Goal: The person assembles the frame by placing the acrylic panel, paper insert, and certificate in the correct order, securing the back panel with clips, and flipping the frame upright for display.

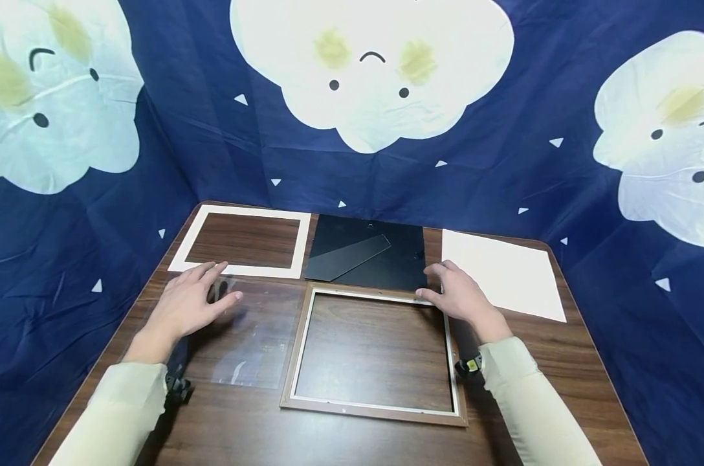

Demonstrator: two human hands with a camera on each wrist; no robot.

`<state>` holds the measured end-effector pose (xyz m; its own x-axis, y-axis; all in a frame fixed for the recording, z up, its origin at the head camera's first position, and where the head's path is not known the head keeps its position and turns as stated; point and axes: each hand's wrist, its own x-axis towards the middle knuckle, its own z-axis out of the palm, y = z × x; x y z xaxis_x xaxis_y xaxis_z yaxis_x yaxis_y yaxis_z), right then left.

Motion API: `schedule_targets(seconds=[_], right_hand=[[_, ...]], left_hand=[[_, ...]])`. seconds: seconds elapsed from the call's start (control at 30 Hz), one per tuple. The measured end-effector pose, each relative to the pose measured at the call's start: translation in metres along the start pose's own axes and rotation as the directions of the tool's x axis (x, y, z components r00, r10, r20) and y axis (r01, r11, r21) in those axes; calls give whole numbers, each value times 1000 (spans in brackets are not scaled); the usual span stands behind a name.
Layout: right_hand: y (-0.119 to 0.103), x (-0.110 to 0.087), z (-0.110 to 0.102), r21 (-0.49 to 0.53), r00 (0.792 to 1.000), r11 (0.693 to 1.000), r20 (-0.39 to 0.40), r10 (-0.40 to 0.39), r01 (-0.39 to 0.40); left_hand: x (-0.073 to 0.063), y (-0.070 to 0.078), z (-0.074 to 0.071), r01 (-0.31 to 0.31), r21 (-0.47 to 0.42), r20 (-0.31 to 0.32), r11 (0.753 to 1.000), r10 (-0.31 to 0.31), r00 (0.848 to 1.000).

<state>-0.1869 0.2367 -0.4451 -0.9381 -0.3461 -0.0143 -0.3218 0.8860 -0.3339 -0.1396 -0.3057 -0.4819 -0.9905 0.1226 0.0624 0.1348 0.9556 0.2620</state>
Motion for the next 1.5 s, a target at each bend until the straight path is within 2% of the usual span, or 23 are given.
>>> schedule_targets(seconds=[0.33, 0.6, 0.87, 1.13, 1.33, 1.5], right_hand=[[-18, 17, 10, 57, 999, 997, 2, -42, 42], [-37, 29, 18, 180, 995, 980, 35, -92, 84], [-56, 46, 28, 238, 989, 962, 39, -145, 132], [-77, 63, 35, 296, 976, 936, 47, -212, 189], [-87, 74, 44, 329, 971, 923, 63, -231, 198], [-95, 82, 53, 374, 972, 910, 81, -221, 176]], left_hand=[[-3, -11, -2, 21, -17, 2, 1000, -21, 1000], [-6, -17, -4, 33, -80, 2, 996, -33, 999], [-12, -23, -5, 44, -136, -31, 990, -49, 998], [-16, -28, -6, 86, -205, -72, 975, -103, 992], [-16, -30, -9, 124, -196, -119, 973, -149, 982], [-16, -32, -13, 139, -204, -154, 969, -172, 973]])
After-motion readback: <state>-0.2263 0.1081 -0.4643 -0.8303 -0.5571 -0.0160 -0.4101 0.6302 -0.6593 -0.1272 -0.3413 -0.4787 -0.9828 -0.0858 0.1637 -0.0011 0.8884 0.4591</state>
